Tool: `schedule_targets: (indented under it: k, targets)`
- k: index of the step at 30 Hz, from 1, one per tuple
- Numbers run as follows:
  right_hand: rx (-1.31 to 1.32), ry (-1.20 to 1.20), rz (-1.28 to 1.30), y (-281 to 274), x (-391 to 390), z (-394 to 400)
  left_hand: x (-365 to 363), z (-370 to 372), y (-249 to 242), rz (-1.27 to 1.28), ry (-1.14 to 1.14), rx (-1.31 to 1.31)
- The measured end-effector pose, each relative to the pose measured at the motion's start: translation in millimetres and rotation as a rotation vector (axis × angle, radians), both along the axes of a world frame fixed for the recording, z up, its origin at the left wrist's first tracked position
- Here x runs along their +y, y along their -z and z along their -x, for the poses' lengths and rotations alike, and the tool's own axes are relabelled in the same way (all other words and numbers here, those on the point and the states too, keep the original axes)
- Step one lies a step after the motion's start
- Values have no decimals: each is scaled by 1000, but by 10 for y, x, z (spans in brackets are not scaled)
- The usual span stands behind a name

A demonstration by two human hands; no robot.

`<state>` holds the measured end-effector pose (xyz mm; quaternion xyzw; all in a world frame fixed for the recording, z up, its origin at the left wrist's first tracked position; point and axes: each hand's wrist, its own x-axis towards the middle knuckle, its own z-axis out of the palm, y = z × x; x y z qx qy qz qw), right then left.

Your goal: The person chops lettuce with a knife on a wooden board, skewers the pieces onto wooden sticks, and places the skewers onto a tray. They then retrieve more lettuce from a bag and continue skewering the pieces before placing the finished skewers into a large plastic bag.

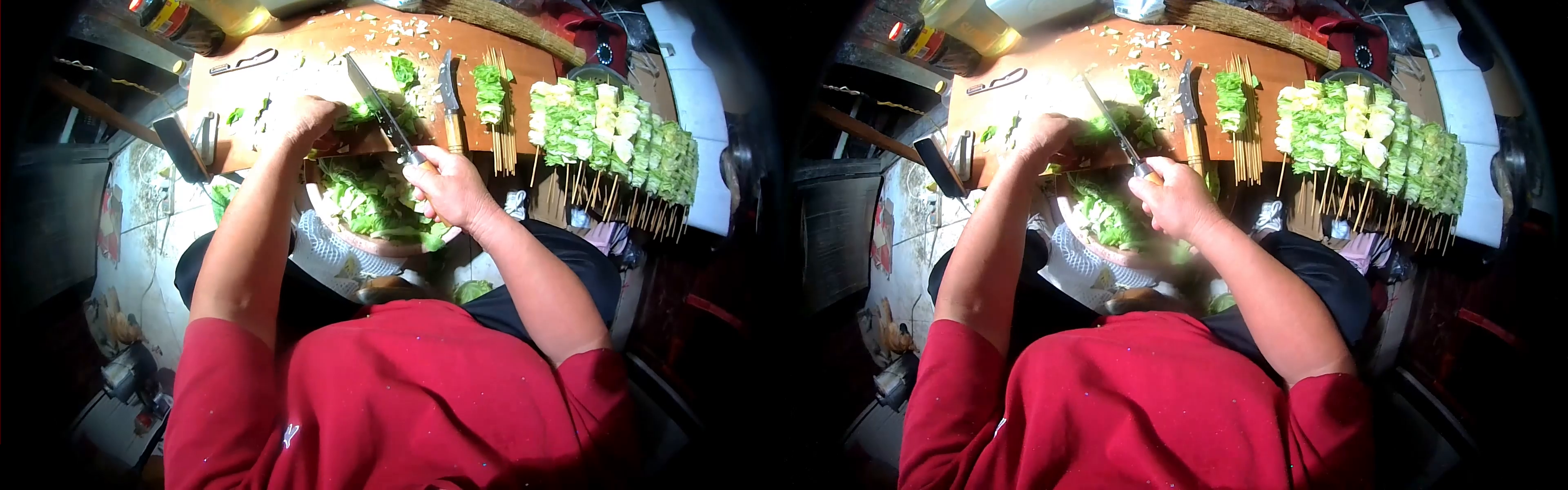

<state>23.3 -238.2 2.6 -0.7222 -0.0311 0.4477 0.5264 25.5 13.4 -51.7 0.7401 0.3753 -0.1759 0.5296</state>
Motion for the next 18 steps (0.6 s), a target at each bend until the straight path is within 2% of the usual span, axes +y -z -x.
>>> schedule_targets:
  k: [8,10,12,18]
  targets:
    - [-102,-38,29,-66,6,63,-31,28,39,-123,75,-66]
    - [-156,-52,40,-13,5,94,-102,37,-59,-243,113,-38]
    - [-317,-98,9,60,13,120,-81,27,-14,-215,110,-23]
    - [-321,-105,55,135,62,168,-136,14,-52,-191,100,-7]
